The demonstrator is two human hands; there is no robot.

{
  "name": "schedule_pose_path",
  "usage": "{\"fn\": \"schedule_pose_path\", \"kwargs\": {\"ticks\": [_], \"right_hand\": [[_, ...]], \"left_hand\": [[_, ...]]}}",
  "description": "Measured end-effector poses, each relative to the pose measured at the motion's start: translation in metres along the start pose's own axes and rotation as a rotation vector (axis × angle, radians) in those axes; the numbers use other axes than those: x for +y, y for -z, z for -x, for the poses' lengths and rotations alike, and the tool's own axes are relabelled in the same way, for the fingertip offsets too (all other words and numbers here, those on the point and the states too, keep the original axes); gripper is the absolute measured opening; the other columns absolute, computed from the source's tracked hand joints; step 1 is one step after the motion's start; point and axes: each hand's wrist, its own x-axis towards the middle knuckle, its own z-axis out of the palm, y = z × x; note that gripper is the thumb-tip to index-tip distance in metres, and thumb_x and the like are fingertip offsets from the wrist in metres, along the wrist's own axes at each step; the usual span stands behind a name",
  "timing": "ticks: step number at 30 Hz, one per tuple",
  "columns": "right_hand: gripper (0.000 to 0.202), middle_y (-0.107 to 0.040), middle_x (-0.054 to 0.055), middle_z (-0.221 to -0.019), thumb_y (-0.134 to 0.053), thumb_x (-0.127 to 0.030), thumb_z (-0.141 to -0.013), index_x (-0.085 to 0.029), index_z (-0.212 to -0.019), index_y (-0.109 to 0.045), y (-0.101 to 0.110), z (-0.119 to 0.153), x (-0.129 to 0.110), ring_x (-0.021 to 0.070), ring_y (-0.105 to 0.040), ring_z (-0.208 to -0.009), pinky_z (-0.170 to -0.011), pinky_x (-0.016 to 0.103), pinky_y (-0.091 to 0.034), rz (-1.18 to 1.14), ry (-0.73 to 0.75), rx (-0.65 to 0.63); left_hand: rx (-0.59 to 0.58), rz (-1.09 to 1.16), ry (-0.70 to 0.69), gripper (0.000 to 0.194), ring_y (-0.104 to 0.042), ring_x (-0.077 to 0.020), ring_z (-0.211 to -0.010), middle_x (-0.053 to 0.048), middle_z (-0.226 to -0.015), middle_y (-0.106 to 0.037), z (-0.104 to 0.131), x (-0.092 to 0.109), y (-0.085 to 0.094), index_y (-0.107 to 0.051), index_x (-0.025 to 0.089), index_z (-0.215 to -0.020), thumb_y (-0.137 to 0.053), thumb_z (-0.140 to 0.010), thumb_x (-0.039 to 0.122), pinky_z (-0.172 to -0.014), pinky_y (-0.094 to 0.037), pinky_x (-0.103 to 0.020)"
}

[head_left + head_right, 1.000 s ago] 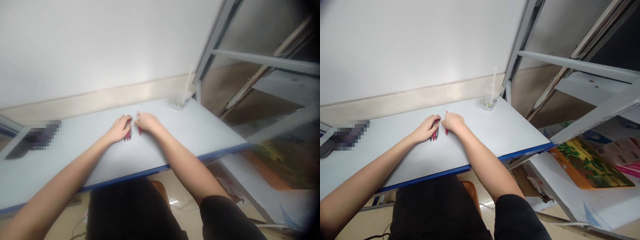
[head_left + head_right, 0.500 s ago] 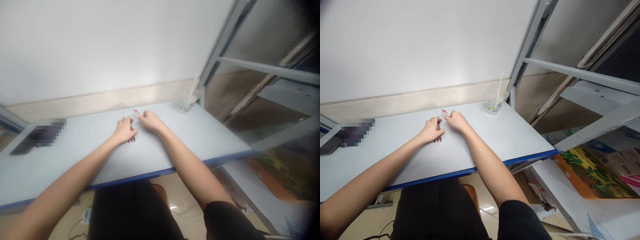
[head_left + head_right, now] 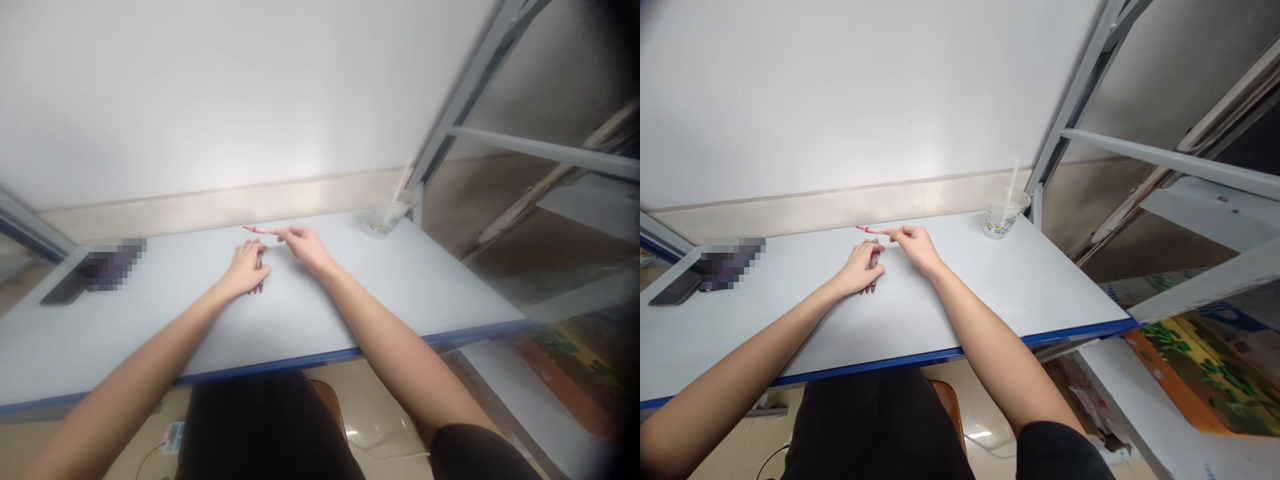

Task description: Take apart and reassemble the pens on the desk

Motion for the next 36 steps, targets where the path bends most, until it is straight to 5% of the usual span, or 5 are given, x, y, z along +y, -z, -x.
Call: {"fn": "schedule_pose_path", "kwargs": {"ticks": [6,13,18,27,36], "right_hand": [[0.053,-0.029,-0.007,-0.05,-0.061,-0.052,-0.099,-0.021,-0.06,-0.044,0.002,-0.002,0.006,0.0092,-0.022,-0.05,-0.052,0.029,-0.017,0.058,-0.023,-0.038],[0.058,-0.044,-0.004,-0.047,-0.056,-0.054,-0.104,-0.019,-0.058,-0.05,0.0,-0.001,0.008,0.0086,-0.034,-0.045,-0.052,0.025,-0.031,0.08,-0.102,-0.167],[0.058,-0.05,-0.002,-0.047,-0.054,-0.048,-0.109,-0.02,-0.059,-0.05,-0.007,0.001,0.009,0.0088,-0.04,-0.04,-0.05,0.024,-0.035,0.106,-0.141,-0.186],[0.064,-0.042,-0.004,-0.041,-0.05,-0.052,-0.109,-0.021,-0.053,-0.045,-0.006,0.016,-0.01,0.0088,-0.035,-0.037,-0.046,0.025,-0.032,0.234,-0.15,-0.292],[0.06,-0.042,-0.003,-0.053,-0.052,-0.057,-0.104,-0.019,-0.057,-0.048,-0.003,0.016,-0.004,0.0107,-0.037,-0.056,-0.062,0.027,-0.032,0.452,0.284,-0.257]], "left_hand": [[-0.011,0.043,0.011,0.042,-0.045,-0.0392,-0.148,-0.018,-0.143,-0.057,0.0,0.003,0.006,-0.061,0.022,-0.127,-0.062,-0.085,0.027,-0.123,-0.036,-0.06],[0.065,0.148,0.105,0.06,-0.032,-0.0421,-0.159,-0.021,-0.165,-0.047,0.009,-0.008,0.028,-0.058,0.019,-0.141,-0.07,-0.09,0.05,-0.126,-0.032,-0.057],[0.131,0.226,0.048,0.065,-0.064,-0.0314,-0.127,-0.016,-0.144,-0.064,0.029,-0.012,0.043,-0.051,0.021,-0.154,-0.065,-0.097,0.05,-0.109,-0.051,-0.046],[0.071,-0.061,-0.295,0.029,-0.065,-0.0296,-0.102,-0.011,-0.101,-0.071,0.041,0.005,0.056,-0.07,0.022,-0.105,-0.047,-0.108,0.039,-0.1,-0.051,-0.043],[-0.128,0.123,-0.118,0.049,-0.057,-0.0227,-0.068,-0.003,-0.072,-0.059,0.049,0.016,0.06,-0.048,0.024,-0.074,-0.028,-0.109,0.052,-0.072,-0.046,-0.035]]}}
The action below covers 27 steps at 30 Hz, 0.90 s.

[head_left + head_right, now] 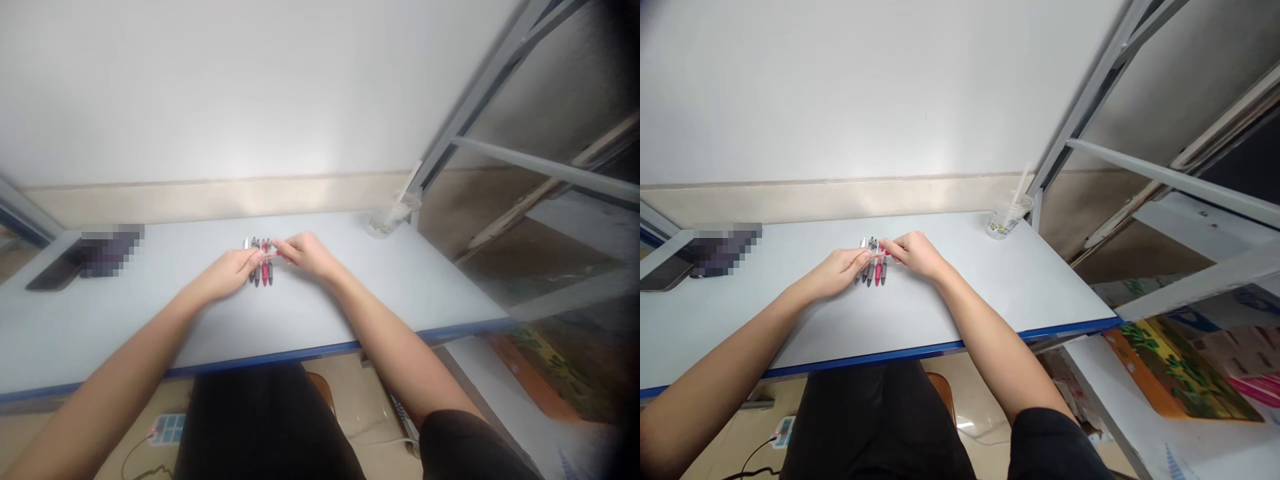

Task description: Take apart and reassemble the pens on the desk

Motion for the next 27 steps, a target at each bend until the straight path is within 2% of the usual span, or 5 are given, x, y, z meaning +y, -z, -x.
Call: {"fn": "schedule_pose_path", "kwargs": {"ticks": [5,9,13,25,27], "right_hand": [[0.044,-0.069,0.004,-0.089,-0.075,-0.06,-0.087,-0.017,-0.091,-0.067,0.003,-0.003,0.005,0.0156,-0.058,-0.075,-0.073,0.028,-0.043,-0.251,0.116,-0.005],[0.054,-0.066,0.004,-0.077,-0.052,-0.065,-0.1,-0.017,-0.08,-0.066,0.005,-0.005,0.01,0.0157,-0.054,-0.066,-0.07,0.031,-0.042,-0.246,0.0,-0.103],[0.04,-0.071,0.004,-0.091,-0.079,-0.054,-0.082,-0.018,-0.096,-0.068,0.007,-0.004,0.014,0.0169,-0.057,-0.077,-0.073,0.03,-0.043,-0.224,0.028,-0.085],[0.049,-0.064,0.003,-0.073,-0.055,-0.061,-0.1,-0.017,-0.078,-0.063,0.005,-0.008,0.021,0.0149,-0.052,-0.065,-0.069,0.031,-0.041,-0.245,-0.062,-0.105],[0.038,-0.065,0.002,-0.08,-0.071,-0.054,-0.091,-0.017,-0.086,-0.065,0.006,-0.009,0.022,0.0142,-0.053,-0.069,-0.07,0.03,-0.042,-0.265,-0.025,-0.052]], "left_hand": [[0.111,0.025,0.005,0.046,-0.054,-0.0193,-0.066,0.0,-0.069,-0.056,-0.001,-0.006,0.008,-0.046,0.023,-0.074,-0.033,-0.107,0.053,-0.069,-0.042,-0.033],[0.144,-0.035,-0.028,0.043,-0.053,-0.0188,-0.066,-0.001,-0.07,-0.058,-0.003,-0.011,0.011,-0.046,0.023,-0.073,-0.035,-0.106,0.049,-0.068,-0.041,-0.032],[0.146,-0.049,-0.036,0.042,-0.052,-0.0187,-0.066,-0.001,-0.07,-0.056,-0.004,-0.013,0.01,-0.045,0.023,-0.074,-0.036,-0.105,0.049,-0.068,-0.04,-0.032],[0.165,-0.036,-0.014,0.041,-0.05,-0.0178,-0.065,0.0,-0.068,-0.054,-0.006,-0.02,0.009,-0.044,0.023,-0.073,-0.039,-0.103,0.051,-0.068,-0.036,-0.032],[0.165,-0.028,-0.005,0.042,-0.049,-0.0174,-0.063,0.001,-0.067,-0.053,-0.007,-0.021,0.009,-0.045,0.023,-0.073,-0.039,-0.103,0.052,-0.066,-0.036,-0.031]]}}
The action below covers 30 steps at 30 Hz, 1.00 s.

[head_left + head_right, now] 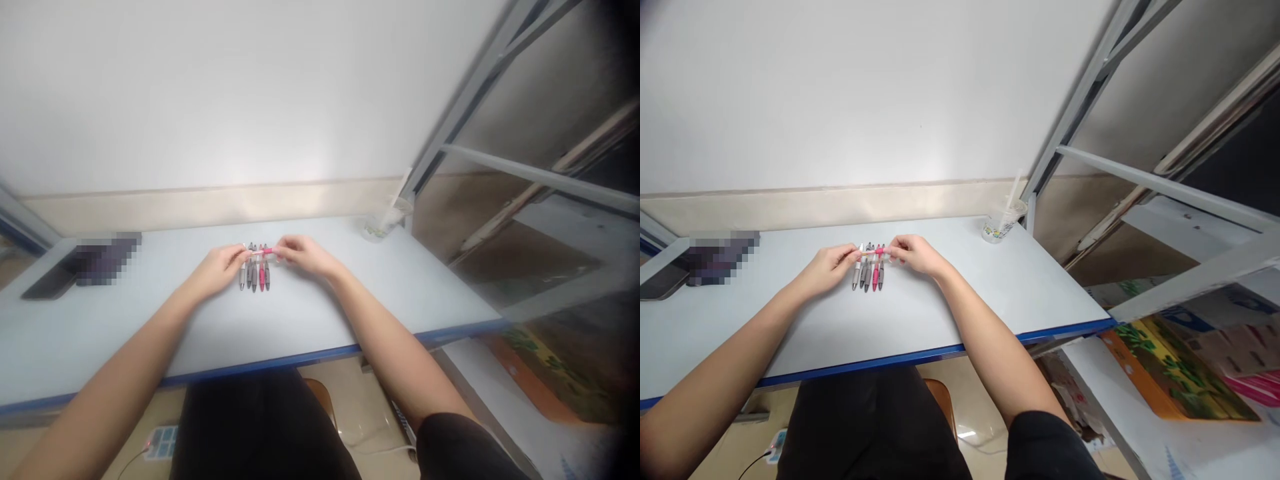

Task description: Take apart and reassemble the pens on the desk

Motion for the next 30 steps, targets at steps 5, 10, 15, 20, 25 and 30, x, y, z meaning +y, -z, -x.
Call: {"fn": "schedule_pose_path", "kwargs": {"ticks": [5,10,15,20,25,30], "right_hand": [[0.038,-0.066,0.002,-0.081,-0.065,-0.053,-0.096,-0.017,-0.084,-0.064,0.003,-0.001,0.001,0.0133,-0.052,-0.068,-0.069,0.029,-0.042,-0.011,-0.018,0.064],[0.023,-0.063,-0.001,-0.078,-0.079,-0.035,-0.086,-0.017,-0.086,-0.065,0.004,-0.004,0.004,0.0123,-0.049,-0.067,-0.066,0.027,-0.039,-0.092,0.001,0.086],[0.022,-0.065,0.001,-0.078,-0.077,-0.037,-0.09,-0.017,-0.088,-0.066,0.001,-0.005,0.005,0.0134,-0.053,-0.067,-0.062,0.027,-0.041,-0.208,-0.029,0.059],[0.022,-0.069,0.002,-0.084,-0.085,-0.027,-0.078,-0.017,-0.086,-0.067,0.001,-0.005,0.003,0.0138,-0.059,-0.077,-0.068,0.025,-0.043,-0.395,0.03,0.146],[0.033,-0.072,0.003,-0.091,-0.087,-0.025,-0.071,-0.019,-0.1,-0.07,0.0,-0.009,0.004,0.0154,-0.063,-0.082,-0.067,0.026,-0.045,-0.566,0.01,0.281],[0.033,-0.07,0.002,-0.091,-0.085,-0.026,-0.071,-0.02,-0.098,-0.067,-0.001,-0.014,0.003,0.0152,-0.063,-0.084,-0.069,0.025,-0.046,-0.562,0.011,0.502]], "left_hand": [[0.021,0.0,0.031,0.045,-0.048,-0.0172,-0.063,0.001,-0.067,-0.055,0.0,-0.002,0.0,-0.057,0.022,-0.079,-0.039,-0.103,0.055,-0.065,-0.036,-0.031],[0.007,-0.005,0.065,0.049,-0.049,-0.0175,-0.063,0.002,-0.065,-0.055,0.001,-0.002,0.0,-0.065,0.021,-0.085,-0.041,-0.101,0.061,-0.065,-0.038,-0.03],[0.0,-0.015,0.087,0.053,-0.056,-0.0187,-0.068,0.0,-0.071,-0.064,0.001,-0.005,-0.002,-0.069,0.021,-0.087,-0.041,-0.1,0.064,-0.068,-0.042,-0.029],[-0.022,-0.014,0.088,0.056,-0.06,-0.0204,-0.071,-0.001,-0.076,-0.07,0.002,-0.013,-0.003,-0.073,0.022,-0.091,-0.04,-0.1,0.067,-0.07,-0.046,-0.029],[-0.004,0.01,0.053,0.051,-0.068,-0.0237,-0.08,-0.004,-0.088,-0.076,0.0,-0.015,-0.007,-0.074,0.023,-0.094,-0.047,-0.099,0.066,-0.077,-0.05,-0.031],[0.024,0.012,-0.002,0.045,-0.072,-0.0271,-0.095,-0.008,-0.108,-0.078,-0.001,-0.017,-0.01,-0.075,0.024,-0.105,-0.051,-0.099,0.061,-0.084,-0.052,-0.035]]}}
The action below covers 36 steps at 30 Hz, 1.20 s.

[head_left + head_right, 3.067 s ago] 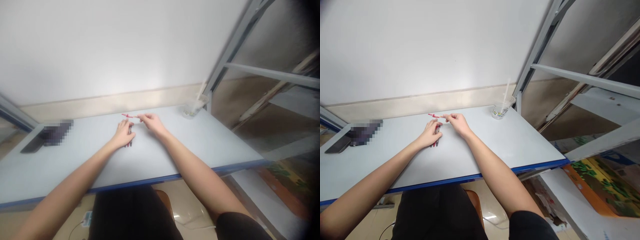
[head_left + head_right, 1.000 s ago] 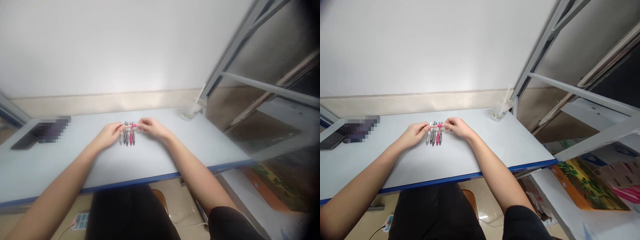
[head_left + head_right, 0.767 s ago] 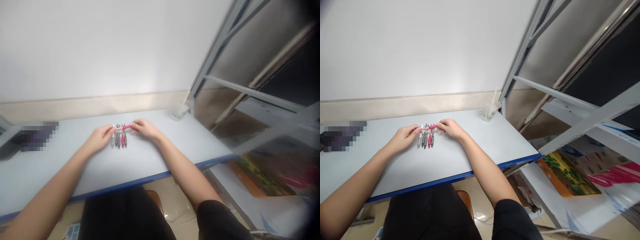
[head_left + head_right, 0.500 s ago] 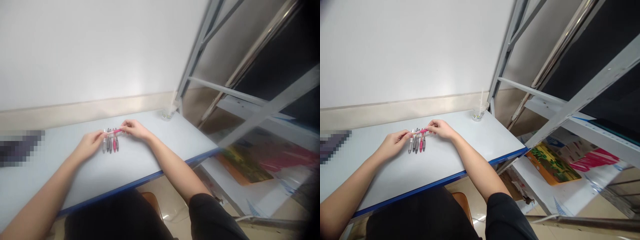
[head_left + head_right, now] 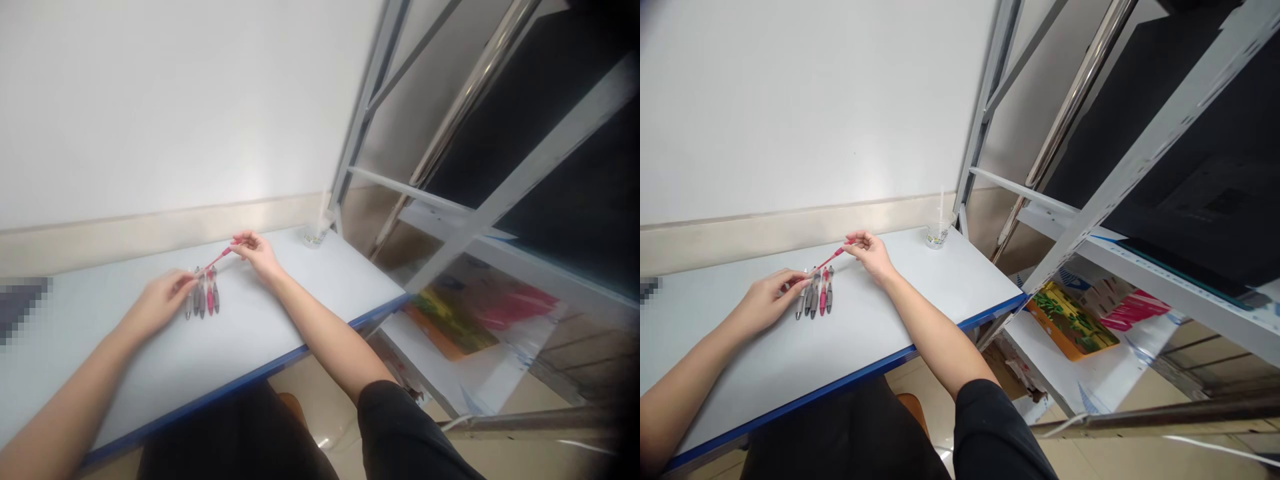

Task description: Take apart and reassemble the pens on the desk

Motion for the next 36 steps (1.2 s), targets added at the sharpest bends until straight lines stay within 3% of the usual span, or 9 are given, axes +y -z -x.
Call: {"fn": "schedule_pose_path", "kwargs": {"ticks": [15,22,27,31,36], "right_hand": [[0.036,-0.072,0.006,-0.101,-0.084,-0.036,-0.068,-0.021,-0.095,-0.066,0.005,-0.002,-0.003,0.0172,-0.063,-0.091,-0.069,0.026,-0.045,0.02,0.038,0.025],[0.037,-0.078,0.008,-0.106,-0.089,-0.036,-0.065,-0.021,-0.096,-0.074,-0.001,0.006,-0.003,0.0181,-0.065,-0.088,-0.073,0.029,-0.047,-0.008,-0.062,-0.172],[0.039,-0.073,0.004,-0.085,-0.09,-0.044,-0.065,-0.018,-0.089,-0.072,0.004,0.009,-0.008,0.0147,-0.058,-0.074,-0.071,0.029,-0.045,0.102,-0.09,-0.209],[0.042,-0.063,-0.002,-0.063,-0.085,-0.054,-0.075,-0.02,-0.079,-0.06,0.007,0.012,-0.01,0.0132,-0.052,-0.063,-0.066,0.028,-0.041,0.256,-0.092,-0.307],[0.058,-0.045,-0.005,-0.049,-0.058,-0.063,-0.099,-0.022,-0.061,-0.043,0.006,0.016,-0.009,0.0114,-0.042,-0.054,-0.063,0.028,-0.037,0.55,-0.047,-0.364]], "left_hand": [[0.005,-0.024,0.044,0.048,-0.071,-0.0256,-0.09,-0.008,-0.11,-0.08,0.001,-0.004,-0.003,-0.076,0.024,-0.112,-0.047,-0.103,0.06,-0.085,-0.053,-0.034],[-0.021,0.086,0.03,0.051,-0.067,-0.0214,-0.071,-0.002,-0.081,-0.074,0.004,0.016,-0.003,-0.077,0.023,-0.109,-0.044,-0.102,0.062,-0.074,-0.055,-0.031],[-0.011,0.186,0.073,0.055,-0.064,-0.02,-0.061,-0.002,-0.074,-0.072,0.006,0.022,-0.005,-0.079,0.022,-0.112,-0.047,-0.1,0.065,-0.064,-0.054,-0.03],[0.055,0.157,0.065,0.057,-0.073,-0.0251,-0.079,-0.006,-0.086,-0.08,0.004,0.017,-0.004,-0.082,0.021,-0.112,-0.051,-0.097,0.066,-0.081,-0.058,-0.034],[0.074,0.194,0.055,0.059,-0.077,-0.0306,-0.104,-0.01,-0.117,-0.083,0.003,0.015,-0.001,-0.084,0.023,-0.111,-0.056,-0.094,0.073,-0.1,-0.057,-0.041]]}}
